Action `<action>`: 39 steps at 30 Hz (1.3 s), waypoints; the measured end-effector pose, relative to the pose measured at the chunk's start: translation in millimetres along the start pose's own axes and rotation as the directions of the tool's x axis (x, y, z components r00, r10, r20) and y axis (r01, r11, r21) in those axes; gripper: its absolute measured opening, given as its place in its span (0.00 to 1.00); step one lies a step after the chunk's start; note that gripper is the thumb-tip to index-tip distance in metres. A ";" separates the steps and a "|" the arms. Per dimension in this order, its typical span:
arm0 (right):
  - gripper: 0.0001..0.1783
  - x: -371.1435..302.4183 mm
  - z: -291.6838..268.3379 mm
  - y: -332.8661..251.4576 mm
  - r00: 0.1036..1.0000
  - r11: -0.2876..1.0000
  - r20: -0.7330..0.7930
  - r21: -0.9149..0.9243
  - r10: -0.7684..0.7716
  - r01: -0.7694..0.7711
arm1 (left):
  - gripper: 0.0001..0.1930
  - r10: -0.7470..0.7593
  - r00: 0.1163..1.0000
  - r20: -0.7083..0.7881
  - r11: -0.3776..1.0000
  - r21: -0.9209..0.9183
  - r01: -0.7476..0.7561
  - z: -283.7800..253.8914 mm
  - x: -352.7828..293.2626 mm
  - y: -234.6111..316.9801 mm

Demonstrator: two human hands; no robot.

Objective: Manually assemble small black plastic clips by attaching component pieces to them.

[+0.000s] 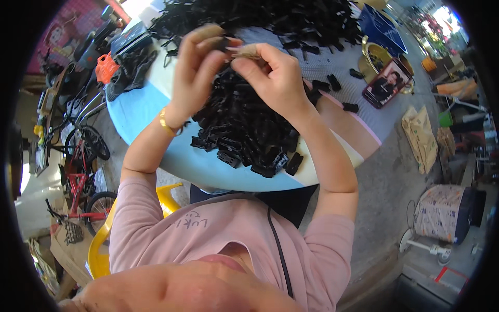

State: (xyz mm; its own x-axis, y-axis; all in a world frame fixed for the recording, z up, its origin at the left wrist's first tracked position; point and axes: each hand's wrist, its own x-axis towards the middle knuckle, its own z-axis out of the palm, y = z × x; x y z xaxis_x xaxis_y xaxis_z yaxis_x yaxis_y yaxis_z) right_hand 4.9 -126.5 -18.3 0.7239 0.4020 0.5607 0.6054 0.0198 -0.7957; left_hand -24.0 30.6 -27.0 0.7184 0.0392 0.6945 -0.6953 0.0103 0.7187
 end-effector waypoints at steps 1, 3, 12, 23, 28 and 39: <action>0.07 1.5 -2.5 -4.1 0.995 0.984 -0.001 -0.151 -0.097 0.096 | 0.14 -0.173 0.985 -0.005 0.965 -0.199 0.168 -3.0 5.2 8.8; 0.10 0.4 -10.1 -7.7 0.984 0.942 0.009 -0.289 -0.175 0.170 | 0.16 -0.341 0.932 0.122 0.777 -0.521 0.353 -11.0 13.2 10.5; 0.09 -2.3 -8.6 -6.6 0.989 0.989 -0.039 -0.020 -0.145 0.144 | 0.17 -0.516 0.811 0.275 0.694 -0.421 0.584 -8.6 3.1 3.3; 0.07 0.0 -15.3 -3.5 0.943 0.928 0.114 0.174 0.313 -0.330 | 0.22 -0.396 0.866 0.305 0.918 0.103 0.383 -5.9 -5.3 5.8; 0.10 -0.4 -10.1 -4.0 0.921 0.903 0.178 0.203 0.346 -0.378 | 0.22 -0.372 0.895 0.247 0.921 -0.018 0.388 -7.3 -4.1 2.4; 0.10 -3.3 -3.8 -7.4 0.943 0.943 0.165 0.123 0.288 -0.309 | 0.18 -0.287 0.937 0.199 0.950 -0.064 0.304 -4.7 -5.7 6.8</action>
State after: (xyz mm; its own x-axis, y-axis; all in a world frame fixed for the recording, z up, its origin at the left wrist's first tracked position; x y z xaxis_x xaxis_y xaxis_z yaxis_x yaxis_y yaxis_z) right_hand -0.6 -131.5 -13.4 0.8022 0.5363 0.2623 0.3067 0.0067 -0.9518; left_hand -32.9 35.1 -26.2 0.8768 -0.1655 0.4516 -0.4434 0.0856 0.8922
